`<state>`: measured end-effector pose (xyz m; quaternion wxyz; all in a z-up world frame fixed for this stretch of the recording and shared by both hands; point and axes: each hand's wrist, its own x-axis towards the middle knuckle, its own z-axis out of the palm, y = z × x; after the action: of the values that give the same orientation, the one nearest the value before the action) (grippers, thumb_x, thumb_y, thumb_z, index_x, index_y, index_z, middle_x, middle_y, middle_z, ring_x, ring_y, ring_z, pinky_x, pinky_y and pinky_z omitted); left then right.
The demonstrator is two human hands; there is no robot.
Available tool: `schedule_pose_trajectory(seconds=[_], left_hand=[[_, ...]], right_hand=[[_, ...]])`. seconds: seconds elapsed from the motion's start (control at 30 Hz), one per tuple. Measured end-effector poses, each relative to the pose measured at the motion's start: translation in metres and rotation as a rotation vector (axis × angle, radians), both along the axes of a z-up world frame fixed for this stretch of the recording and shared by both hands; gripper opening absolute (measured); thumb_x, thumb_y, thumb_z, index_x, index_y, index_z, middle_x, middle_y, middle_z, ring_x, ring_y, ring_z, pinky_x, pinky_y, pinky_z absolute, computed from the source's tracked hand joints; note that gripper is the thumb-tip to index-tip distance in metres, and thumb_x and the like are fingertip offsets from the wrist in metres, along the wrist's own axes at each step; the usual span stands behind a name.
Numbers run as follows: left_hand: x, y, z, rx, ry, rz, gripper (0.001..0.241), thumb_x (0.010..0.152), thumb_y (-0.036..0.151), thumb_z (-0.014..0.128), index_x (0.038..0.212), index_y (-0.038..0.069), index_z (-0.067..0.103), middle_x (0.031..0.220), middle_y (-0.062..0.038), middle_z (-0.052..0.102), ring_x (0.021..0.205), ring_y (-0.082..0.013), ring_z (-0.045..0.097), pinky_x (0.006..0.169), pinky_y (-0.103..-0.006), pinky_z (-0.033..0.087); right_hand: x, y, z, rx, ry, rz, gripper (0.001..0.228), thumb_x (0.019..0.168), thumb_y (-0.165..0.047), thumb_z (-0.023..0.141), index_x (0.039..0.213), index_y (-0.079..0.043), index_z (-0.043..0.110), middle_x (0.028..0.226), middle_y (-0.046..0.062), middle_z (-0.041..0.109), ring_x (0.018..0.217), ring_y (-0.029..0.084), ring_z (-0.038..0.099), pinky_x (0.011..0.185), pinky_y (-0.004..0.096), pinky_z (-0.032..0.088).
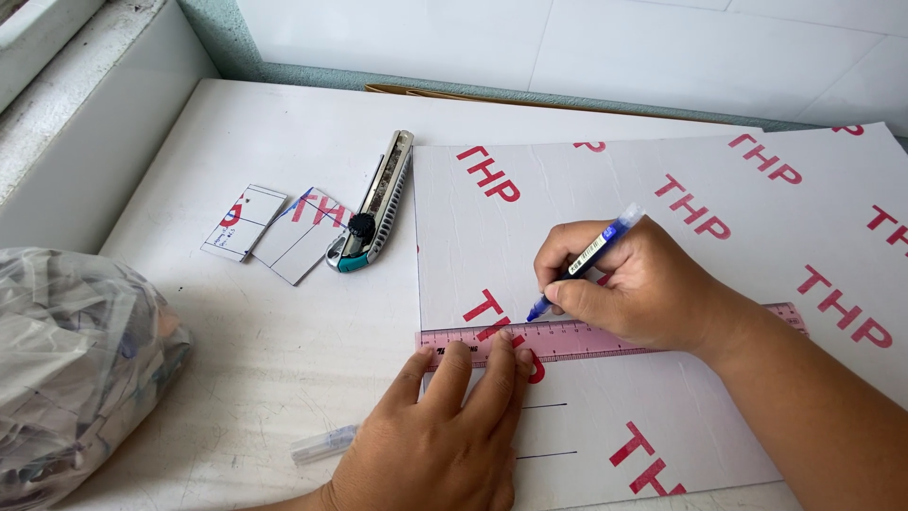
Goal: Using a ruler and pen to mark measurement lines on a sheet of material on a cutting table.
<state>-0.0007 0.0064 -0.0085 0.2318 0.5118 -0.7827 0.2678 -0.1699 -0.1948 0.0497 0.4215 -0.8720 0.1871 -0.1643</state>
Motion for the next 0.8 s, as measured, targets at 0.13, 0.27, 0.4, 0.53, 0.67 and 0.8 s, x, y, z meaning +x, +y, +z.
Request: schedule_pose_trajectory(seconds=[0.13, 0.27, 0.4, 0.53, 0.67, 0.8], left_hand=[[-0.001, 0.001, 0.002, 0.021, -0.012, 0.002, 0.051, 0.097, 0.023, 0.044, 0.133, 0.001, 0.073, 0.134, -0.017, 0.068, 0.099, -0.0368, 0.063, 0.081, -0.0444, 0.054], [0.003, -0.001, 0.005, 0.024, -0.049, -0.014, 0.055, 0.092, 0.028, 0.049, 0.135, 0.001, 0.072, 0.134, -0.016, 0.067, 0.096, -0.0360, 0.061, 0.079, -0.0423, 0.054], [0.001, -0.002, 0.008, 0.010, -0.045, -0.011, 0.050, 0.096, 0.025, 0.048, 0.132, 0.002, 0.074, 0.132, -0.015, 0.068, 0.094, -0.0339, 0.062, 0.077, -0.0408, 0.053], [0.000, -0.002, 0.009, 0.012, -0.041, 0.006, 0.048, 0.098, 0.026, 0.046, 0.129, 0.003, 0.075, 0.130, -0.014, 0.068, 0.093, -0.0323, 0.063, 0.078, -0.0410, 0.053], [0.003, -0.003, 0.005, 0.011, -0.038, -0.013, 0.049, 0.101, 0.025, 0.043, 0.132, 0.003, 0.074, 0.133, -0.014, 0.069, 0.097, -0.0328, 0.065, 0.080, -0.0410, 0.053], [0.004, -0.004, 0.005, 0.023, -0.043, -0.024, 0.048, 0.101, 0.026, 0.046, 0.132, 0.003, 0.074, 0.132, -0.014, 0.068, 0.100, -0.0339, 0.065, 0.082, -0.0423, 0.055]], right_hand=[[-0.004, -0.006, -0.001, 0.005, 0.023, -0.010, 0.010, 0.090, -0.009, 0.065, 0.083, -0.008, 0.072, 0.074, -0.001, 0.067, 0.066, 0.010, 0.058, 0.062, 0.026, 0.049], [-0.005, -0.007, 0.000, 0.055, 0.039, -0.032, 0.011, 0.088, -0.007, 0.062, 0.081, -0.008, 0.071, 0.071, -0.001, 0.063, 0.063, 0.010, 0.052, 0.058, 0.026, 0.043], [-0.005, -0.010, -0.001, 0.066, 0.055, -0.043, 0.012, 0.087, -0.006, 0.061, 0.079, -0.008, 0.070, 0.069, 0.000, 0.062, 0.062, 0.010, 0.051, 0.056, 0.026, 0.042], [-0.005, -0.012, -0.002, 0.067, 0.060, -0.033, 0.012, 0.087, -0.007, 0.061, 0.080, -0.009, 0.071, 0.071, -0.001, 0.062, 0.064, 0.010, 0.050, 0.058, 0.027, 0.042], [-0.005, -0.012, 0.000, 0.071, 0.067, -0.043, 0.013, 0.087, -0.006, 0.061, 0.079, -0.009, 0.071, 0.069, -0.001, 0.061, 0.061, 0.010, 0.049, 0.056, 0.027, 0.040], [-0.006, -0.016, -0.003, 0.076, 0.049, -0.006, 0.012, 0.088, -0.007, 0.061, 0.080, -0.008, 0.070, 0.067, -0.001, 0.057, 0.060, 0.010, 0.046, 0.055, 0.027, 0.039]])
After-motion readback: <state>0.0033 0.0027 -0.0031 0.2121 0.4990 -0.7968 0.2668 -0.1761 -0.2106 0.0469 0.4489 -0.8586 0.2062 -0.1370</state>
